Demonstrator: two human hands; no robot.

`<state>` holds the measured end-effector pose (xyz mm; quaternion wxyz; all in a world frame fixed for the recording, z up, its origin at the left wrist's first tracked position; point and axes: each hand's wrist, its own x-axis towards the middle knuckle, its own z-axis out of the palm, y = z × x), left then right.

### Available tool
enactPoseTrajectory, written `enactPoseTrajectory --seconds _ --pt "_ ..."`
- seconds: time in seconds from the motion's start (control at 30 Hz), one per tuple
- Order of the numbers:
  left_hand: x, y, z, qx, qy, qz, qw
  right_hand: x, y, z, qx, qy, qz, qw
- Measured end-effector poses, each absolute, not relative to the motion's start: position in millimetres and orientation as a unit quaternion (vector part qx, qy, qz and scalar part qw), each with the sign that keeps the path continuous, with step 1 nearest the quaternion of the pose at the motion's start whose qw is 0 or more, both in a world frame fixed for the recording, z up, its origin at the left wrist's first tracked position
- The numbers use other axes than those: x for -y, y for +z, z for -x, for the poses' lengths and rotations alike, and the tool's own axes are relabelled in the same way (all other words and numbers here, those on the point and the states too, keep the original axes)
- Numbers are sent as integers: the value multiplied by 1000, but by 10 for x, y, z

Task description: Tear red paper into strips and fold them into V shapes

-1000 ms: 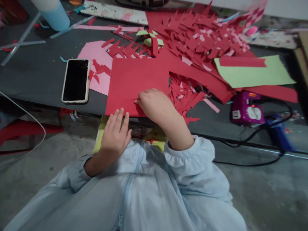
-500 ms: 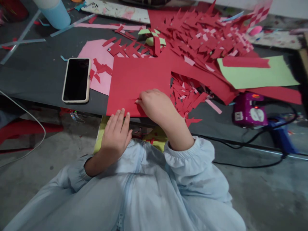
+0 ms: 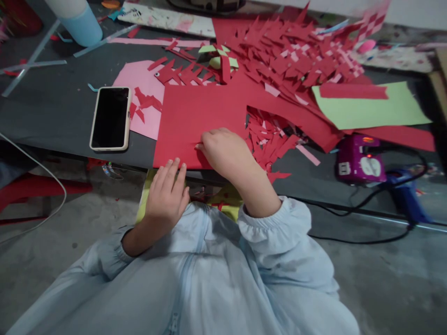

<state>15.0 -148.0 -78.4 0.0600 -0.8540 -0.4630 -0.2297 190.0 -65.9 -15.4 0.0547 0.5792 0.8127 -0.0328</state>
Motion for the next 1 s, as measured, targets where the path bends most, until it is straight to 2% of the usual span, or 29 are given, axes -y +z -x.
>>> enactPoseTrajectory --seconds 0.67,1.0 --pt "1462 -768 -125 474 -232 846 78 566 -185 -1952 -814 -17 -579 38" --pt "1453 -735 -113 477 -211 853 18 523 -209 -1939 -805 -21 -591 51"
